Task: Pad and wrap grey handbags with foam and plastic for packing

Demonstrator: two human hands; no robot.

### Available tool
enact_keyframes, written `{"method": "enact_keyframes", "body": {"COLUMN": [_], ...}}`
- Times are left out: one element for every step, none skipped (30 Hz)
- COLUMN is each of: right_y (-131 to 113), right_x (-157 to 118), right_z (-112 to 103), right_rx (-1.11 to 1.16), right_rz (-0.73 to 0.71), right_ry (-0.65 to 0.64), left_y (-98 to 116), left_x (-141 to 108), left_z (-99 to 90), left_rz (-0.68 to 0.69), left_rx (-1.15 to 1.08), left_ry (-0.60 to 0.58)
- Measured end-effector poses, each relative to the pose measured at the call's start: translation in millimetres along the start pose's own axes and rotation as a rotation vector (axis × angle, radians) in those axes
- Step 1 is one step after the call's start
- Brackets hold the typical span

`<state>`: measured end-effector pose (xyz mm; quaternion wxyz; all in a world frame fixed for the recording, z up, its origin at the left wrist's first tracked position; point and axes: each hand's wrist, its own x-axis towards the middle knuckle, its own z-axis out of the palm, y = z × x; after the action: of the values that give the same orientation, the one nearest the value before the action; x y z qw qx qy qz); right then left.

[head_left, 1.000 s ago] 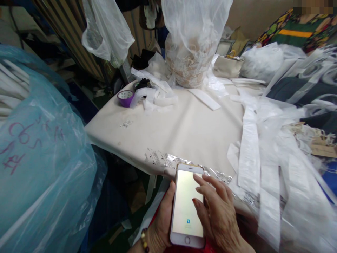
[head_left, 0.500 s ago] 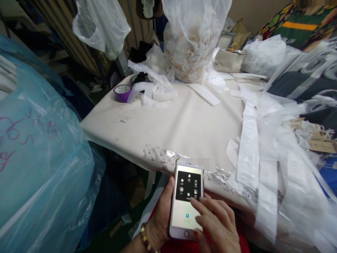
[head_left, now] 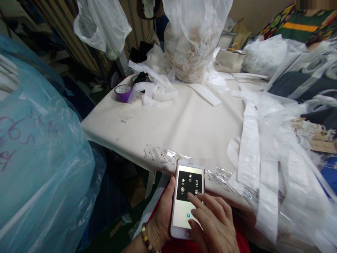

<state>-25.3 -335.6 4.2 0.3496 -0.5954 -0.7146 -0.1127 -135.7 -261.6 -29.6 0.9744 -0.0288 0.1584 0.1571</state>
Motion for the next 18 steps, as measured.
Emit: {"method": "enact_keyframes", "body": {"right_y": [-1,-1,-2,-2,-3,-3,-2,-2,-1,-1,0,0,1,1,1,0,0,0], "right_x": [-2,-4,-6,-9,-12,-15,-18,-20,-22,-24,-26,-27,-28,-29,-30,-30,-30,-30], "right_z": [1,2,3,3,4,5,5,5,5,5,6,6,7,7,7,6,5,3], "right_rx": [0.009,0.019,0.027,0.031,0.034,0.034,0.032,0.03,0.027,0.022,0.015,0.008,0.006,0.007,0.01,0.016,0.023,0.028], "right_rz": [0.009,0.019,0.032,0.046,0.059,0.062,0.056,0.042,0.025,0.012,0.001,-0.009,-0.015,-0.019,-0.022,-0.026,-0.03,-0.026], "right_ry": [0.024,0.069,0.116,0.157,0.188,0.199,0.195,0.186,0.181,0.177,0.171,0.164,0.159,0.157,0.153,0.144,0.129,0.099], "left_y": [0,1,1,1,2,2,2,2,2,2,2,2,2,2,2,2,2,1], "left_x": [0,-1,-1,-2,-2,-2,-2,-2,-2,-2,-3,-3,-3,-3,-3,-3,-3,-3], "left_z": [0.4,1.0,1.7,2.5,3.4,4.2,4.8,5.4,5.7,6.0,6.1,6.2,6.3,6.3,6.3,6.3,6.2,6.1], "left_rz": [-0.001,-0.003,-0.004,-0.007,-0.009,-0.004,0.006,0.015,0.022,0.025,0.019,0.007,-0.003,-0.007,-0.005,-0.001,0.004,0.007], "left_rx": [0.006,0.019,0.034,0.048,0.058,0.059,0.057,0.052,0.05,0.05,0.052,0.053,0.053,0.049,0.047,0.045,0.045,0.045], "left_ry": [-0.013,-0.031,-0.051,-0.067,-0.073,-0.068,-0.057,-0.041,-0.026,-0.014,-0.009,-0.011,-0.015,-0.02,-0.026,-0.031,-0.036,-0.041]}}
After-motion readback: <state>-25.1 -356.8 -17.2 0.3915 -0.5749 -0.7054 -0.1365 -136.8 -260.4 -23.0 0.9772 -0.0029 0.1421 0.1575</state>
